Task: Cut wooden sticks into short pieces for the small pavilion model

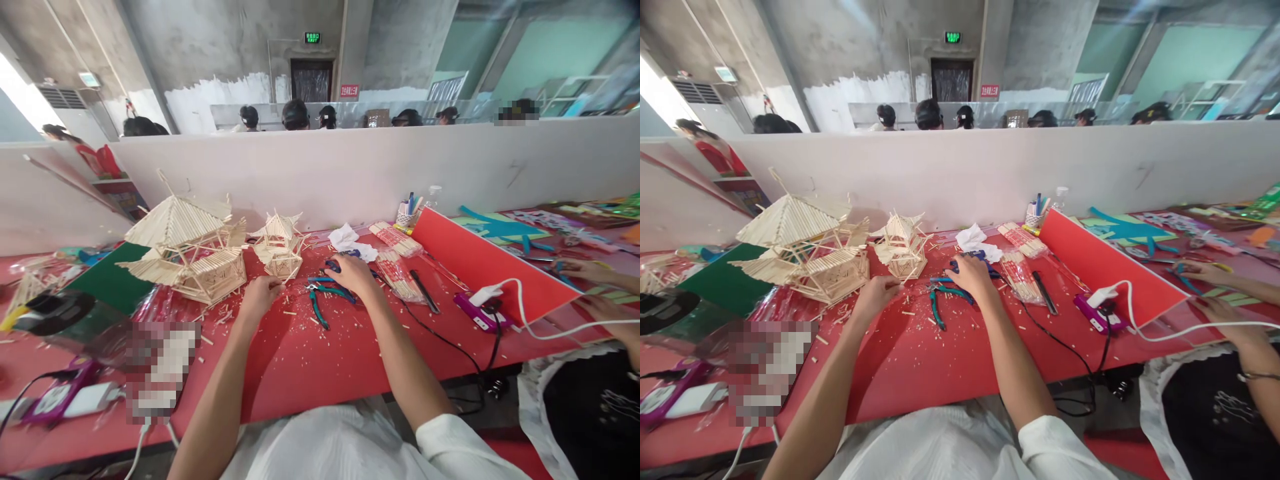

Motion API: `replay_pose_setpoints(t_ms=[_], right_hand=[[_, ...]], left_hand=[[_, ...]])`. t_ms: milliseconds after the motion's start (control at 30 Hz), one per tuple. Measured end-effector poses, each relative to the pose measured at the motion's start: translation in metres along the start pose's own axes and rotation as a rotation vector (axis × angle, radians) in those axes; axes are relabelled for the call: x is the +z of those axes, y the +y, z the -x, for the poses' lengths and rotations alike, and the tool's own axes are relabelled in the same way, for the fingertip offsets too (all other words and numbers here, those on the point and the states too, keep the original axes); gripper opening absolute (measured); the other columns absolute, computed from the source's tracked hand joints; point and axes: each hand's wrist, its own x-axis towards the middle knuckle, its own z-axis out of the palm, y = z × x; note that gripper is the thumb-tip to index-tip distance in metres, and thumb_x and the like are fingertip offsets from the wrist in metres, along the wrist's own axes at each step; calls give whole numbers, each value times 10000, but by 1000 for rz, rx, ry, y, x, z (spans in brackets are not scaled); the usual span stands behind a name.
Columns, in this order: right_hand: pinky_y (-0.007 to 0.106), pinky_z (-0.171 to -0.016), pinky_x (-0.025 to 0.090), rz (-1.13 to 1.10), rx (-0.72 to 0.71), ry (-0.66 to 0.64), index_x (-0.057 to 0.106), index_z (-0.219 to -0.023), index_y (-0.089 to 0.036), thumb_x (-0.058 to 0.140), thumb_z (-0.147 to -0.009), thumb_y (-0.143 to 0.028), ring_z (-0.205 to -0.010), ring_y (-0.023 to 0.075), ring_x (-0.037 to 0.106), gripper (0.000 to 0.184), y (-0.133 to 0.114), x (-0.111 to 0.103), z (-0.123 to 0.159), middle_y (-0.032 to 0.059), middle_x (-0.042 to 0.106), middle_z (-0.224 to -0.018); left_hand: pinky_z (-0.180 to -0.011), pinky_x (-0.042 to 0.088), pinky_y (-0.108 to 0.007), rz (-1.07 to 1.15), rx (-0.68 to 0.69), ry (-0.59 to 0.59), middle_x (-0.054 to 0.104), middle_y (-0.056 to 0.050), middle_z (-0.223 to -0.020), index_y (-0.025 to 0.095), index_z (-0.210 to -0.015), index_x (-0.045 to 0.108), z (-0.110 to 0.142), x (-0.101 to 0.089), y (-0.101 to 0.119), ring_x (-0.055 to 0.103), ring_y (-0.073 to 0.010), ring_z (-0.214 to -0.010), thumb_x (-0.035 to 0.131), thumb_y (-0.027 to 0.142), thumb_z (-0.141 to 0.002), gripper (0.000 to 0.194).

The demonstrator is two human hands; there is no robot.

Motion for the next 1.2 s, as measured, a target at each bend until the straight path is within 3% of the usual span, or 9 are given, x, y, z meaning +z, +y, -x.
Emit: replay_pose_setpoints(t_ms=[167,367,567,767,867,1000,1200], right_hand=[[384,-976,428,2,83,-204,546,-1367,-203,599,-864,-664,-1229,333,575,684,29,6,6,180,604,-1353],[512,-1014,397,17,114,-300,496,-1417,-197,545,-880,-672,-1285,400,520,718,31,9,4,222,557,-1384],[534,-1013,396,68,136,-285,510,-1380,-109,528,-925,-488,-1284,431,512,593,21,11,2,275,515,-1402],[483,-969,439,64,106,-285,495,-1368,-64,451,-976,-319,-1216,406,586,470,20,8,6,310,496,-1400],[435,-938,453,-13,87,-245,520,-1347,-93,401,-1001,-297,-1178,370,617,419,25,0,10,282,545,-1354],[361,-910,462,-254,-44,-237,575,-1311,-190,327,-1044,-372,-1105,282,646,407,32,-13,15,151,680,-1191],[315,-692,471,-457,-183,-502,663,-1155,-226,411,-989,-588,-690,200,661,471,23,-28,24,33,701,-854]], left_hand=[[-642,469,-231,272,-65,-40,740,-43,-715,158,-787,755,-4,8,-8,673,-192,-717,631,387,-791,260],[-711,544,-275,551,-138,-98,741,-52,-741,160,-746,722,-11,18,-15,691,-196,-733,719,436,-716,278],[-732,566,-319,679,-144,-126,707,-25,-688,149,-723,716,-10,23,-12,671,-183,-680,812,492,-607,375],[-708,554,-306,667,-159,-125,698,-25,-675,145,-719,707,-9,25,-9,671,-189,-691,811,500,-608,386],[-720,555,-314,700,-161,-120,705,-30,-692,142,-732,713,-9,26,-9,672,-189,-690,808,499,-615,387],[-723,555,-319,752,-187,-125,707,-31,-692,144,-727,708,-9,26,-4,670,-186,-680,825,489,-603,384],[-720,558,-315,805,-208,-131,709,-31,-697,145,-727,701,-7,24,4,677,-187,-689,847,494,-590,402]])
